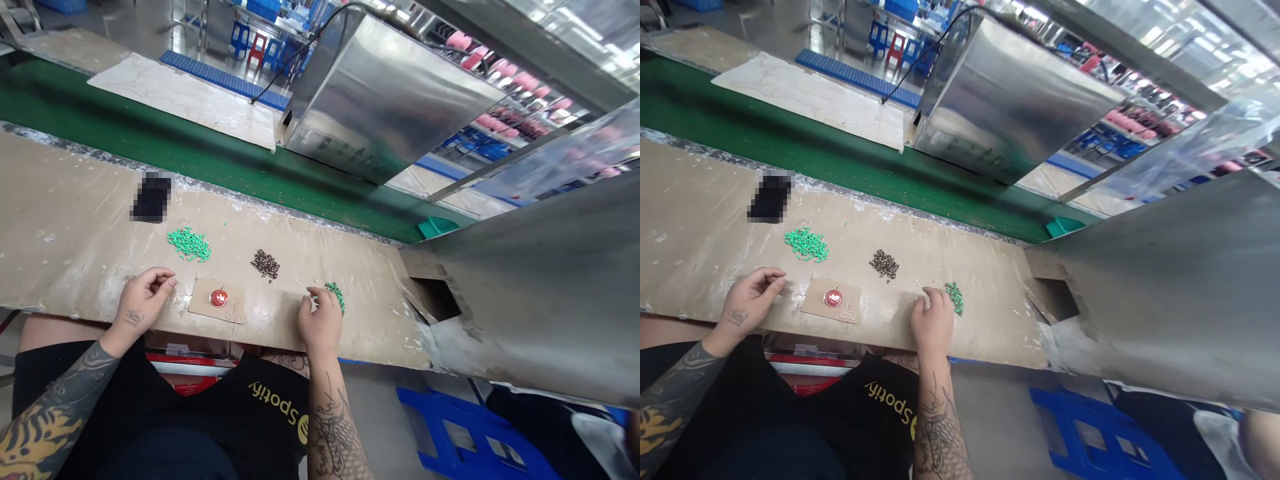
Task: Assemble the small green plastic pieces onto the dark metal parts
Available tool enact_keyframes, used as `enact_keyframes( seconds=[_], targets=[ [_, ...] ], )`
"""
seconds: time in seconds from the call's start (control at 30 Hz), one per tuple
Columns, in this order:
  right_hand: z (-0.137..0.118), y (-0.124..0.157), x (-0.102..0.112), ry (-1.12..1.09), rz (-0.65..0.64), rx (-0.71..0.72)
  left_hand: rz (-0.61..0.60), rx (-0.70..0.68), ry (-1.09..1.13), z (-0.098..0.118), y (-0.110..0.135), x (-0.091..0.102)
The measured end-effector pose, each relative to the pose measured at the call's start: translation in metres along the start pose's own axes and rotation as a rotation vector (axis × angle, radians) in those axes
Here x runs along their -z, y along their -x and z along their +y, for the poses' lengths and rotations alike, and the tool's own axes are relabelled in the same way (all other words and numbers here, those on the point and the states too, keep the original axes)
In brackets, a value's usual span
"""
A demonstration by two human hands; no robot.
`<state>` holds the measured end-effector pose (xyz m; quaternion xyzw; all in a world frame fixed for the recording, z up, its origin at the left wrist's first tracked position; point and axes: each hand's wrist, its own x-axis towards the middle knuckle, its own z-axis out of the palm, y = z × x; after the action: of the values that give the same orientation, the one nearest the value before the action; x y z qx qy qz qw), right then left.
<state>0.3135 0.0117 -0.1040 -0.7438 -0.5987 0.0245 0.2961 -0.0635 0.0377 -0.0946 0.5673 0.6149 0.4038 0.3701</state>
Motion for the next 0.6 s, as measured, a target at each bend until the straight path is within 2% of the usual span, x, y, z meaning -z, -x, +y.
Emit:
enact_keyframes(
  seconds=[0.17, 0.33, 0.5, 0.6],
  targets=[
    [-0.039, -0.013, -0.026, 0.023, -0.197, 0.146, -0.042, -0.084, -0.167, -0.003, 0.002, -0.004],
    [-0.059, -0.025, -0.043, 0.034, -0.309, 0.166, -0.067, -0.128, -0.174, -0.003, 0.002, -0.001],
    [-0.066, -0.031, -0.033, -0.082, -0.305, 0.114, -0.065, -0.164, -0.150, -0.005, 0.003, -0.001],
    [-0.075, -0.020, -0.018, -0.237, -0.297, 0.075, -0.040, -0.174, -0.139, 0.000, 0.010, 0.000]
  ],
)
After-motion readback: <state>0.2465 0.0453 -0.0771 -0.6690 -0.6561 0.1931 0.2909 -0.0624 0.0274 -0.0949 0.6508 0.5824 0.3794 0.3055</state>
